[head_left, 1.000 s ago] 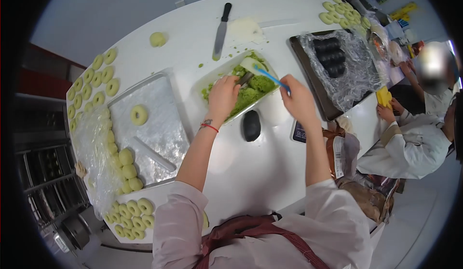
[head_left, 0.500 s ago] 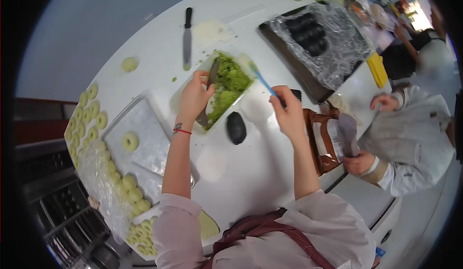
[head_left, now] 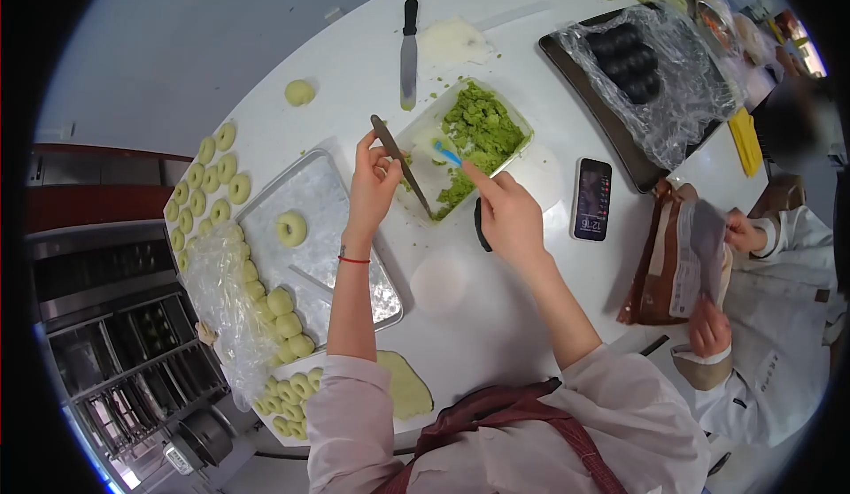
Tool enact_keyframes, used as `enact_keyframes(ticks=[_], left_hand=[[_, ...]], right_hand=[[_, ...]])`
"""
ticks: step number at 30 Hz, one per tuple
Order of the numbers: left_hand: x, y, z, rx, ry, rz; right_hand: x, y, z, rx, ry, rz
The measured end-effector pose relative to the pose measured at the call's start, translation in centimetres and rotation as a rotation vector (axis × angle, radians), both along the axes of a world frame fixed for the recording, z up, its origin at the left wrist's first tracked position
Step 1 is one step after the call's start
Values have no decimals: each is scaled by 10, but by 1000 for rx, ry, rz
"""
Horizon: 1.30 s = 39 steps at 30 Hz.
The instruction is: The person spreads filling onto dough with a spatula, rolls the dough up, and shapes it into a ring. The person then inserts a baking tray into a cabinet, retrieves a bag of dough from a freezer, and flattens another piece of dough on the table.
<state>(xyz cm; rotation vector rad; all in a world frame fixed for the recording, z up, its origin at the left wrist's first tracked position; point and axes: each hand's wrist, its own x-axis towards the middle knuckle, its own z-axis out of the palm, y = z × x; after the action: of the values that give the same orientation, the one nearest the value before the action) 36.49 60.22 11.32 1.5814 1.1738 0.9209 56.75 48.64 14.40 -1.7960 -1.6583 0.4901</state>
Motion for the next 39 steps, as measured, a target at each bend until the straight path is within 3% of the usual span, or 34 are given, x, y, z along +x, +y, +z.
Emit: enact_keyframes(ticks=[6, 9, 14, 16, 20, 23, 27, 30, 32, 33, 34, 36, 39], left_hand=[[14, -15, 14, 51, 104, 20], [15, -21, 16, 86, 127, 47], [-1, -32, 3, 99, 73, 143], [-11, -27, -4, 202, 74, 281], [-16, -17, -8, 153, -86, 505], [-19, -18, -4, 149, 18, 580], [-38, -10, -55, 124, 77, 612], [-32, -18, -69, 177, -20, 696], [-24, -33, -60, 3, 96, 663], [-23, -38, -64, 72, 223, 673], [-23, -44, -69, 66, 223, 686], [-18, -66, -73, -218, 218, 627], [-2, -89, -81, -312, 91, 569]], right_hand=[[-25, 6, 22, 114, -29, -66], [-36, 5, 35, 15, -103, -35], [-16, -3, 14, -15, -228, -60], [-4, -3, 16, 44, -199, -117], [5, -10, 21, 41, -162, -111], [5, -16, 15, 22, -140, -95], [4, -19, 9, 25, -92, -126], [16, -22, 5, -12, -64, -180], [23, -24, 8, 15, -29, -215], [24, -24, 9, 19, -15, -226], [25, -24, 9, 1, -11, -228], [21, -27, 6, 9, 3, -218], [19, -35, 2, 42, -6, -202]])
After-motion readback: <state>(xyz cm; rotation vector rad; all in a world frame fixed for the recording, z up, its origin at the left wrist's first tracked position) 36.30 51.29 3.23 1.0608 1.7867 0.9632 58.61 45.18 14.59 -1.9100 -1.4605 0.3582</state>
